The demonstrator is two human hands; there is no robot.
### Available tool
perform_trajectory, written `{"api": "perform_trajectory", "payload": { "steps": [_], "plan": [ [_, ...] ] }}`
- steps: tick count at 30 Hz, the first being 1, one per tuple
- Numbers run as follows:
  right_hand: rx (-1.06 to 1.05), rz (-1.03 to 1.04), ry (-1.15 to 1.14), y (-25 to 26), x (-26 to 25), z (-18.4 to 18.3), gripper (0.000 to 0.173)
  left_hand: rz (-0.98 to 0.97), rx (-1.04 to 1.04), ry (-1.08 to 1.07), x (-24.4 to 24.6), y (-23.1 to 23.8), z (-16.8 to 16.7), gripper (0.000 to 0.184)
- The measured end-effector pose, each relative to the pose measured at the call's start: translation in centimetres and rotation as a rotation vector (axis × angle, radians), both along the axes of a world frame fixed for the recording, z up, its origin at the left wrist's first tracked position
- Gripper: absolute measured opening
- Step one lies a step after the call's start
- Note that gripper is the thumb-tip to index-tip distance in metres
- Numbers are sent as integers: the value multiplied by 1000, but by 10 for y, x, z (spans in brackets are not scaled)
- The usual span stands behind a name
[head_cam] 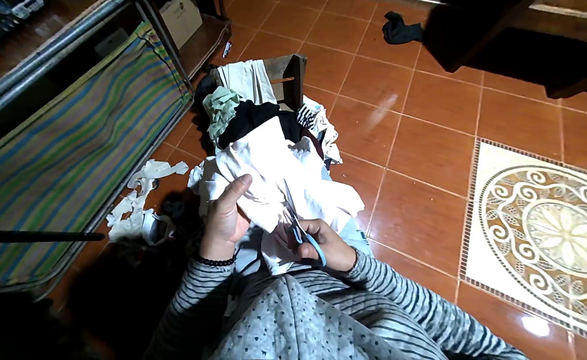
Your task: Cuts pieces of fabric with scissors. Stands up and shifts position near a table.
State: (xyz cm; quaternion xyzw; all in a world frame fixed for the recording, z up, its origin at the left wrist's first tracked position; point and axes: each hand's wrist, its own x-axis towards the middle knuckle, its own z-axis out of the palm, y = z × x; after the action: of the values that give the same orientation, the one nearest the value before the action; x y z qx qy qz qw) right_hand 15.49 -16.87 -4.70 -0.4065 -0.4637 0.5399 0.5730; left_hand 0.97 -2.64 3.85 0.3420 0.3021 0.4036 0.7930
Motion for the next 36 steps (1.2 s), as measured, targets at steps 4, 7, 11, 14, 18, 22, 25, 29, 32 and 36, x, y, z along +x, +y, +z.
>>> {"api": "perform_trajectory", "payload": {
  "steps": [4, 7, 11, 14, 18, 22, 25, 29, 32, 36],
  "plan": [
    [-35, -71, -1, 0, -3, -2, 40, -85, -231, 53, 7, 8, 2, 33],
    [-85, -84, -10, -1, -4, -4, 39, -120, -274, 19, 6, 9, -2, 35],
    [-68, -38, -5, -3, -3, -5, 40, -131, -152, 30, 2, 7, 1, 26],
    [-11, 25, 11, -2, -1, -4, 40, -106, -50, 47, -1, 6, 1, 25],
    [20, 59, 27, 0, 0, 0, 42, -72, 42, 50, -3, 3, 0, 25],
    [15, 71, 1, 2, 2, 2, 43, -63, 71, 51, -2, 1, -1, 26],
    [0, 50, 8, 3, 1, 4, 42, -68, 72, 62, -1, 0, -1, 26],
    [-12, 43, 25, 3, 1, 4, 43, -47, 67, 67, -1, -1, -1, 26],
    [-5, 30, 36, 1, 0, 2, 40, -47, 73, 53, -1, 0, -2, 26],
    [-26, 24, 84, 0, -2, 0, 33, -52, 74, 48, -2, 1, -3, 26]
  ]
}}
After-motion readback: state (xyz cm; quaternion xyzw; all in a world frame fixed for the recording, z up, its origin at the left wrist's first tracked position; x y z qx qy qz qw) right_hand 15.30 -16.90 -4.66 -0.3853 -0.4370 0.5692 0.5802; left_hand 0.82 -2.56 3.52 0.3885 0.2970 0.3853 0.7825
